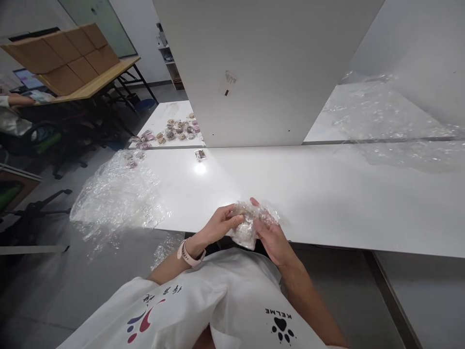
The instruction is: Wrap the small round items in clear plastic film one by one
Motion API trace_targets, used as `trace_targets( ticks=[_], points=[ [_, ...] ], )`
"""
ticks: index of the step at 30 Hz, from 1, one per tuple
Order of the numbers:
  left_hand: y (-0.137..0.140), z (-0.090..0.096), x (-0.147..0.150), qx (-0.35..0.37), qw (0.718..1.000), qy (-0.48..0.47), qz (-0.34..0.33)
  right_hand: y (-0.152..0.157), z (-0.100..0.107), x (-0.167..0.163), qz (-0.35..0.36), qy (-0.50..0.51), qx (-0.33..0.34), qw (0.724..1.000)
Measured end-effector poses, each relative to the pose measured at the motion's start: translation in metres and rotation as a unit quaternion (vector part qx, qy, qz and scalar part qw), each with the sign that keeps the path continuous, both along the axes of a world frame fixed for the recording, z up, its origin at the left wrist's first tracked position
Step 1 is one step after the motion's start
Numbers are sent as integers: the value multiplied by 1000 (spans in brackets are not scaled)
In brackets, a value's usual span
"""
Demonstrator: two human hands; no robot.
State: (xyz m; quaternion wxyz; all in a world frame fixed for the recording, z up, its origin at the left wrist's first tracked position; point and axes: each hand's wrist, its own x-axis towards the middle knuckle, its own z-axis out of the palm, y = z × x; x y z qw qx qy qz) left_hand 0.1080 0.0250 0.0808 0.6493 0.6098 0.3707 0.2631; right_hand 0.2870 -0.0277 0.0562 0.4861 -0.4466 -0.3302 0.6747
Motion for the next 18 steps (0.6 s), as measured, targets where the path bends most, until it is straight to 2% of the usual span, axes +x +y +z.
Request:
trace_targets(
  ticks=[2, 4, 6, 8, 10, 11, 12, 13, 15, 18],
  points=[
    [2, 2, 0, -3, 998, 36, -60, -7, -4, 4, 13, -11, -25, 1000],
    [0, -1, 4, 46, 991, 89, -87, -8, -8, 16, 34, -52, -36, 997],
    [-5, -11, 8, 127, 981, 135, -58, 2, -13, 43, 40, -119, -30, 992],
    [-9, -26, 7, 216, 962, 168, 7, 27, -19, 85, -15, -174, -15, 984],
    [-10, -45, -4, 298, 927, 207, 91, 68, -23, 138, -173, -215, -10, 961],
    [-8, -54, -14, 330, 906, 231, 130, 95, -23, 166, -303, -247, -28, 920],
    [-7, -62, -25, 350, 886, 255, 164, 124, -23, 193, -454, -287, -57, 841],
    [-5, -69, -38, 362, 870, 276, 191, 154, -22, 217, -502, -303, -63, 807],
    [-2, -79, -63, 370, 845, 307, 231, 216, -15, 255, -519, -319, -62, 791],
    [6, -81, -89, 366, 822, 341, 273, 297, -7, 280, -478, -358, -30, 802]
  ],
)
